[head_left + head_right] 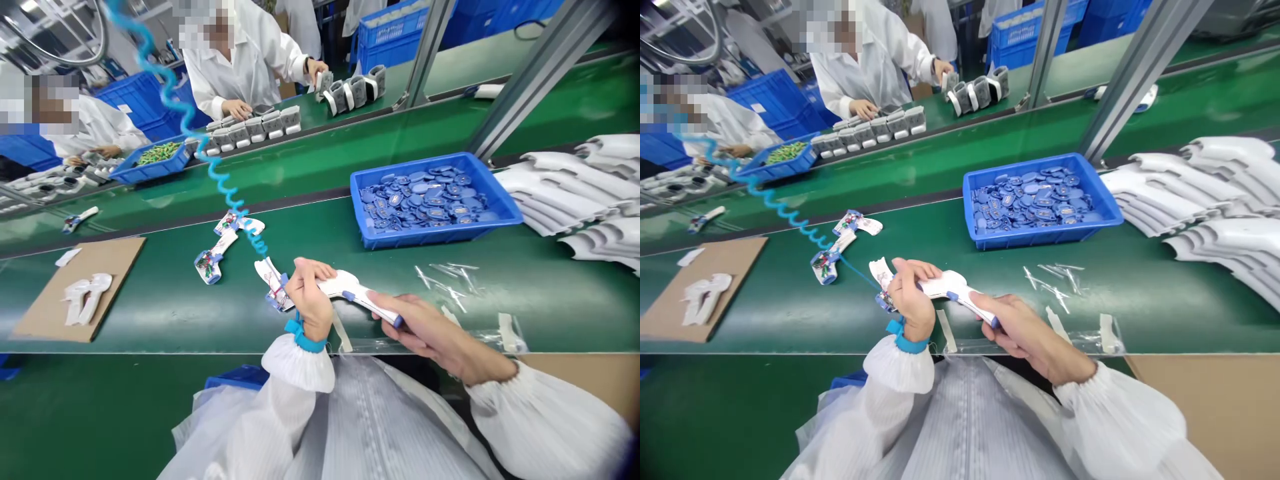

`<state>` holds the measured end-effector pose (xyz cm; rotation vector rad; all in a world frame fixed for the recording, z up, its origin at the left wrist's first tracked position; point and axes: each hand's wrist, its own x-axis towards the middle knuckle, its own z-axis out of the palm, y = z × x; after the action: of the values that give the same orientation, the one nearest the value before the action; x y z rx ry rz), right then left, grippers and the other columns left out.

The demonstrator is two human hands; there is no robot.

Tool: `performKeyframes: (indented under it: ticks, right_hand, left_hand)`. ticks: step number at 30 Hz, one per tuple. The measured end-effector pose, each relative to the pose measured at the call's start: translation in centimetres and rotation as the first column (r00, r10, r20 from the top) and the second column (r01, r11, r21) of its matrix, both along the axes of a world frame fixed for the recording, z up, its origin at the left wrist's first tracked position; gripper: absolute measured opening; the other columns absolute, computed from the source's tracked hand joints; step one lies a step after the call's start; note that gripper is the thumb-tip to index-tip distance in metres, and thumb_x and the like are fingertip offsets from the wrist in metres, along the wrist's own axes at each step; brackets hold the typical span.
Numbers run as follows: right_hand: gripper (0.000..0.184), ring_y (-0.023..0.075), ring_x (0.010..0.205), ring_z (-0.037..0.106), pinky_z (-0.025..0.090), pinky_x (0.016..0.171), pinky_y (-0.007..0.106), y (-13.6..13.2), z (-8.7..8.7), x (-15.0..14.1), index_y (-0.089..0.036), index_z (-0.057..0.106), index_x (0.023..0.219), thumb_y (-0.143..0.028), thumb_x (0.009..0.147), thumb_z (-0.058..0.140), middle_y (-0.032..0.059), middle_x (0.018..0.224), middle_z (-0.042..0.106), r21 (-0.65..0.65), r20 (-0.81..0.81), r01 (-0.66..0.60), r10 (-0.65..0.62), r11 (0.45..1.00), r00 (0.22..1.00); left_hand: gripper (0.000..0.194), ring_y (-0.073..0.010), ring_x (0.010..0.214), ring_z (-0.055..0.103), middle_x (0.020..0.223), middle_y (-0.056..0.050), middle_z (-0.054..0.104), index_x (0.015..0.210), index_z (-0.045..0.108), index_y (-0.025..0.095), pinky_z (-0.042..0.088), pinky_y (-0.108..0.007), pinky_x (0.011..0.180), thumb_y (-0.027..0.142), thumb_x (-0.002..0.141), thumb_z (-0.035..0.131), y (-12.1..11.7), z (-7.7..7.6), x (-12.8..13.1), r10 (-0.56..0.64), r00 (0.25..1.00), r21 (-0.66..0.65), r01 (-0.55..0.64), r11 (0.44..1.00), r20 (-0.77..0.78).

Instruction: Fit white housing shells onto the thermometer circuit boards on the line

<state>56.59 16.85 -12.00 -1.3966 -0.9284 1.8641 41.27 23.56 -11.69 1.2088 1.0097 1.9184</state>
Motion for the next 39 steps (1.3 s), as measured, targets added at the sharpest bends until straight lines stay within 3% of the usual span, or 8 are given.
performKeyframes:
  ticks: [7, 13, 18, 21, 25, 31, 36, 39]
  right_hand:
    - [0.034, 0.021, 0.076, 0.067, 0.039, 0.059, 0.03, -0.6, 0.4, -2.6, -0.02, 0.063, 0.119, -0.046, 0.102, 0.052, 0.01, 0.099, 0.074, 0.544, 0.66, -0.3, -0.178, 0.784, 0.73]
    - [0.039, 0.0266, 0.062, 0.069, 0.023, 0.052, 0.034, -0.2, 0.3, -4.2, -0.012, 0.067, 0.108, -0.035, 0.108, 0.036, 0.0141, 0.08, 0.074, 0.44, 0.895, -0.507, -0.31, 0.741, 0.322]
    - [0.044, 0.0197, 0.048, 0.061, 0.032, 0.051, 0.032, 0.1, 1.3, -0.1, -0.021, 0.076, 0.094, -0.049, 0.104, 0.044, 0.0046, 0.061, 0.069, 0.641, 0.752, -0.453, -0.388, 0.619, 0.533]
    - [0.043, 0.0178, 0.05, 0.061, 0.043, 0.052, 0.031, 1.3, 3.2, 1.6, -0.027, 0.079, 0.103, -0.064, 0.093, 0.058, 0.0015, 0.072, 0.074, 0.726, 0.622, -0.266, -0.44, 0.634, 0.648]
    - [0.034, 0.0238, 0.084, 0.073, 0.055, 0.081, 0.036, 4.8, 6.1, -3.9, -0.021, 0.076, 0.116, -0.043, 0.097, 0.058, 0.0076, 0.103, 0.079, 0.723, 0.641, -0.301, -0.443, 0.621, 0.626]
    - [0.04, 0.0322, 0.109, 0.072, 0.054, 0.085, 0.035, 10.8, 8.0, -18.9, -0.01, 0.072, 0.117, -0.029, 0.082, 0.08, 0.0196, 0.116, 0.075, 0.479, 0.831, -0.6, -0.111, 0.64, 0.545]
    - [0.03, 0.0284, 0.093, 0.073, 0.051, 0.072, 0.033, 12.0, 8.8, -14.8, -0.018, 0.074, 0.098, -0.041, 0.08, 0.082, 0.0116, 0.1, 0.077, 0.467, 0.82, -0.557, -0.101, 0.686, 0.564]
    - [0.038, 0.0192, 0.07, 0.067, 0.05, 0.064, 0.03, 10.0, 8.7, -8.8, -0.02, 0.069, 0.096, -0.057, 0.09, 0.068, 0.0045, 0.079, 0.073, 0.607, 0.582, -0.275, -0.182, 0.745, 0.792]
  left_hand:
    - [0.067, -0.0124, 0.05, 0.048, 0.049, 0.001, 0.049, 0.05, 0.047, 0.022, 0.041, -0.03, 0.058, 0.064, 0.103, 0.044, 1.3, 0.4, 0.7, 0.154, 0.911, -0.052, -0.187, 0.981, -0.383]
    - [0.065, -0.0109, 0.05, 0.029, 0.047, 0.003, 0.034, 0.048, 0.03, 0.021, 0.028, -0.031, 0.056, 0.053, 0.103, 0.046, 3.5, 1.3, 2.7, 0.185, 0.726, 0.002, -0.246, 0.969, -0.662]
    - [0.057, -0.0144, 0.061, 0.048, 0.063, -0.001, 0.059, 0.055, 0.049, 0.02, 0.032, -0.031, 0.062, 0.052, 0.102, 0.048, 2.8, 4.4, -0.3, -0.098, 0.338, -0.033, 0.192, 0.981, -0.936]
    - [0.051, -0.0201, 0.065, 0.057, 0.063, -0.005, 0.063, 0.058, 0.061, 0.021, 0.036, -0.033, 0.064, 0.054, 0.095, 0.056, 3.7, 8.0, -5.3, -0.19, 0.081, -0.182, 0.097, 0.978, -0.978]
    - [0.039, -0.0293, 0.078, 0.065, 0.063, -0.011, 0.063, 0.057, 0.062, 0.018, 0.045, -0.037, 0.076, 0.045, 0.082, 0.074, 9.9, 13.8, -12.4, -0.076, 0.407, -0.272, -0.45, 0.85, -0.91]
    - [0.045, -0.023, 0.089, 0.07, 0.103, -0.016, 0.07, 0.103, 0.065, 0.013, 0.054, -0.033, 0.076, 0.051, 0.104, 0.042, 17.2, 19.1, -18.3, 0.163, 0.729, -0.315, -0.471, 0.824, -0.665]
    - [0.036, -0.0245, 0.098, 0.07, 0.104, -0.014, 0.073, 0.099, 0.065, 0.014, 0.053, -0.036, 0.087, 0.049, 0.093, 0.065, 10.7, 16.3, -19.9, 0.208, 0.747, -0.129, -0.366, 0.921, -0.631]
    - [0.034, -0.0235, 0.103, 0.07, 0.111, -0.013, 0.074, 0.104, 0.067, 0.015, 0.052, -0.037, 0.095, 0.045, 0.089, 0.072, 5.1, 12.6, -18.2, -0.067, 0.816, -0.254, -0.099, 0.962, -0.574]
